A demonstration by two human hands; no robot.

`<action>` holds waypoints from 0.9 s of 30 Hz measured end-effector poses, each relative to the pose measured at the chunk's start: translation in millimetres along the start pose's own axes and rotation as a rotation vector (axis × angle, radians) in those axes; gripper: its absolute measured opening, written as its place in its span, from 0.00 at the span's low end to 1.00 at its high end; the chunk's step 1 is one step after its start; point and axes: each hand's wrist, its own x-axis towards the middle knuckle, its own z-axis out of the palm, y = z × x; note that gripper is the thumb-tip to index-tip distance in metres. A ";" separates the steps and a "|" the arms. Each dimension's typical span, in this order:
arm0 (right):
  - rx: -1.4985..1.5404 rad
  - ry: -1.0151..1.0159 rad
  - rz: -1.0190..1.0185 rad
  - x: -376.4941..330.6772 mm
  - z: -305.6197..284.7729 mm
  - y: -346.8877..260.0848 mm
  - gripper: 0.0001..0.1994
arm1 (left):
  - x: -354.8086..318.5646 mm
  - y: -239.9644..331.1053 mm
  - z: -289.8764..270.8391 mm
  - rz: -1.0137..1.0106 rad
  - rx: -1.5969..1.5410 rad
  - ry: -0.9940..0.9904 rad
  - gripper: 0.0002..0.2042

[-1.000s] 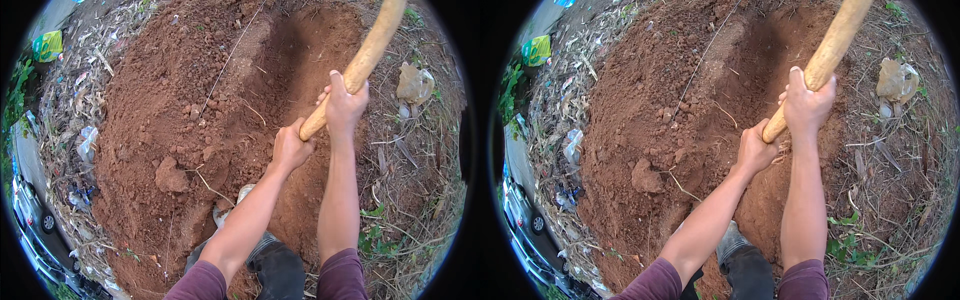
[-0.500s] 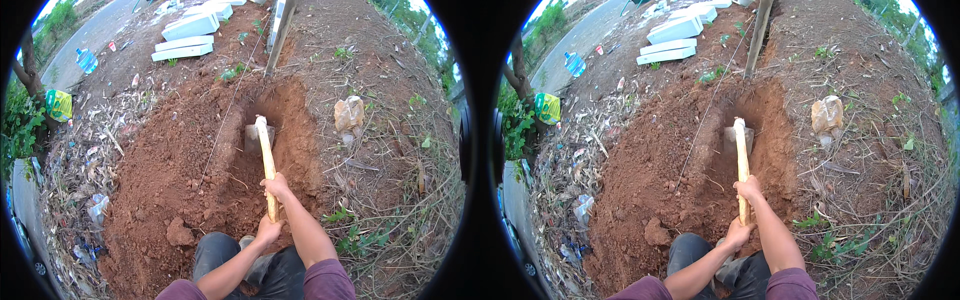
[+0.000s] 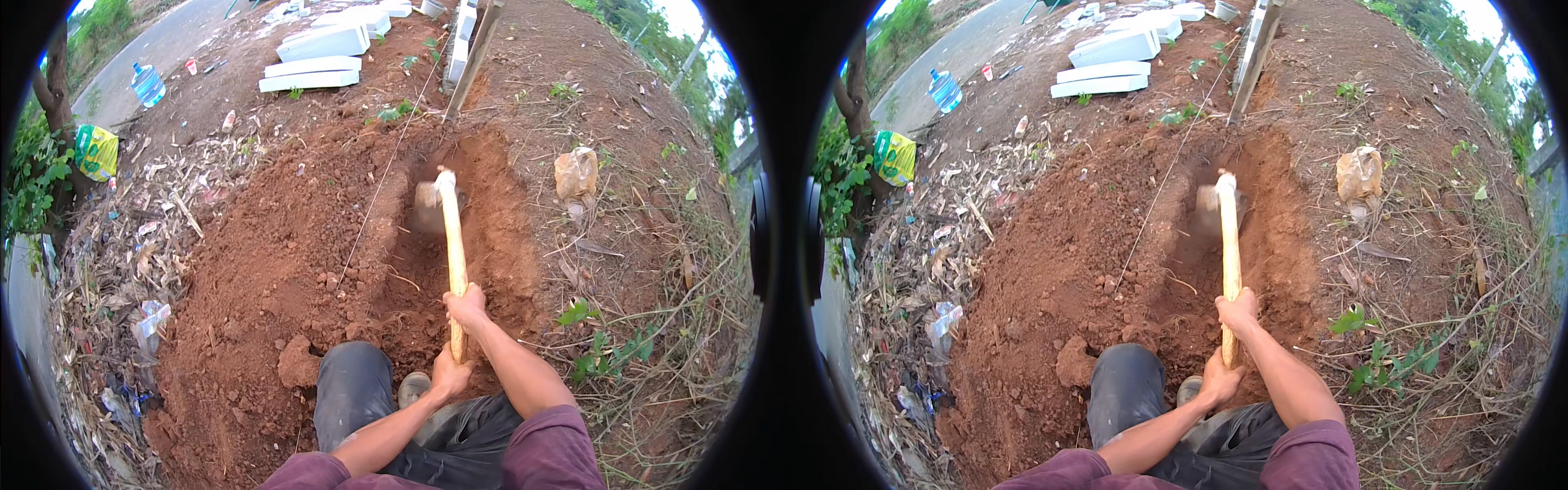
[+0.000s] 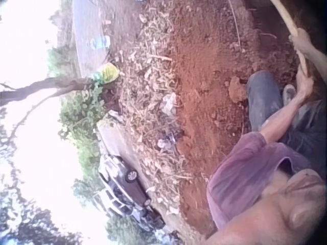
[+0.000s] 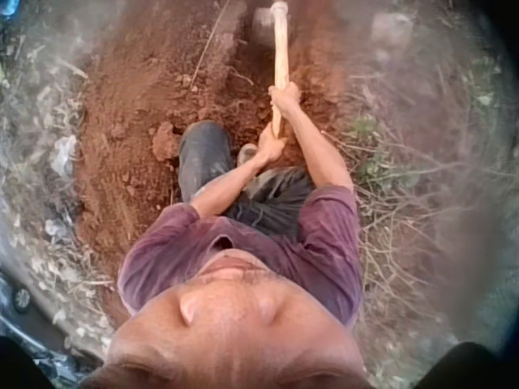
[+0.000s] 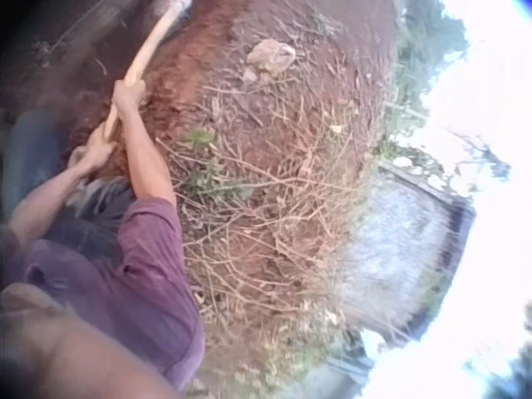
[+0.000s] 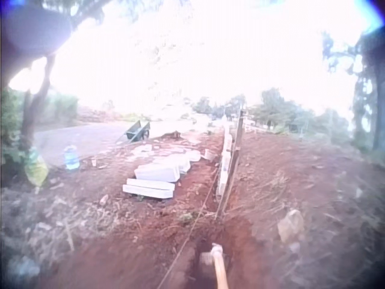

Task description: The person uses a hoe to dig a narrow trench in the ground, repeatedly striking the soil and pulling it back to deepen the furrow. The person works along a straight line marked by a string, clearing the excavated earth to the side.

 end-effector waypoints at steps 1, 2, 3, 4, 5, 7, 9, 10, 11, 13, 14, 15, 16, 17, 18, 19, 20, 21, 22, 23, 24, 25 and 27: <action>0.039 0.051 -0.080 1.1 -11.7 1.1 0.18 | -2.8 18.0 -1.6 -0.005 0.023 -0.040 0.27; 0.079 0.097 -0.158 -0.9 -25.4 -9.0 0.17 | -2.7 33.5 -5.8 0.064 -0.008 -0.062 0.27; 0.162 0.129 -0.206 -13.2 -34.4 -26.6 0.17 | 1.6 49.8 -15.8 0.077 0.009 -0.090 0.25; 0.255 0.166 -0.269 -22.9 -41.6 -54.0 0.17 | 14.5 53.7 -21.8 0.162 -0.019 -0.071 0.22; 0.355 0.204 -0.358 -24.2 -51.0 -69.8 0.16 | 27.7 67.3 -27.5 0.259 -0.060 -0.103 0.18; 0.538 0.290 -0.511 -29.8 -63.5 -105.8 0.16 | 66.5 86.9 -34.7 0.481 0.030 -0.062 0.16; 0.674 0.387 -0.655 -25.1 -63.2 -136.5 0.16 | 109.1 108.3 -37.5 0.660 0.014 0.048 0.13; 0.712 0.438 -0.748 -15.4 -66.6 -148.5 0.17 | 129.8 124.5 -37.8 0.675 0.020 0.084 0.12; 0.759 0.480 -0.833 -4.8 -63.3 -152.1 0.17 | 147.7 136.8 -40.7 0.682 0.038 0.125 0.12; 0.750 0.564 -0.791 20.8 -51.8 -142.7 0.18 | 160.6 135.9 -36.7 0.648 0.079 0.161 0.11; 0.761 0.602 -0.777 37.2 -38.1 -137.7 0.19 | 171.0 120.7 -41.7 0.614 0.120 0.167 0.11; 0.778 0.587 -0.710 41.5 -15.2 -125.2 0.19 | 179.9 104.8 -50.1 0.582 0.166 0.179 0.11; 0.693 0.558 -0.631 52.6 5.6 -98.9 0.19 | 173.2 82.1 -50.5 0.359 0.194 0.150 0.10; 0.605 0.530 -0.546 69.4 27.8 -62.2 0.19 | 155.6 51.8 -45.5 0.130 0.220 0.114 0.11; 0.500 0.397 -0.315 73.8 45.4 -41.2 0.19 | 139.5 14.3 -46.3 0.003 0.341 0.154 0.14; 0.323 0.267 -0.108 86.2 46.3 -8.2 0.18 | 108.6 9.6 -28.6 -0.205 0.251 0.045 0.17; 0.087 0.063 0.010 80.3 46.4 2.1 0.16 | 84.2 4.7 -18.0 -0.353 0.104 -0.019 0.18; 0.134 -0.048 0.046 69.8 49.6 -1.1 0.11 | 70.1 -1.2 -16.9 -0.285 0.207 0.113 0.19; 0.170 -0.043 0.061 60.3 49.8 6.6 0.12 | 60.8 2.5 -17.9 -0.327 0.241 0.090 0.18; 0.179 -0.035 0.037 48.0 47.9 21.7 0.12 | 41.4 -2.8 -17.3 -0.294 0.163 0.092 0.18; 0.185 -0.023 0.014 36.8 44.4 35.5 0.13 | 22.8 -8.1 -13.0 -0.261 0.081 0.093 0.18; 0.209 0.008 0.011 14.1 49.4 32.3 0.13 | 9.7 -16.8 -19.0 -0.218 0.103 0.123 0.18; 0.240 0.070 -0.023 -17.7 36.3 8.2 0.15 | 2.8 -33.9 -23.0 -0.109 0.170 0.161 0.21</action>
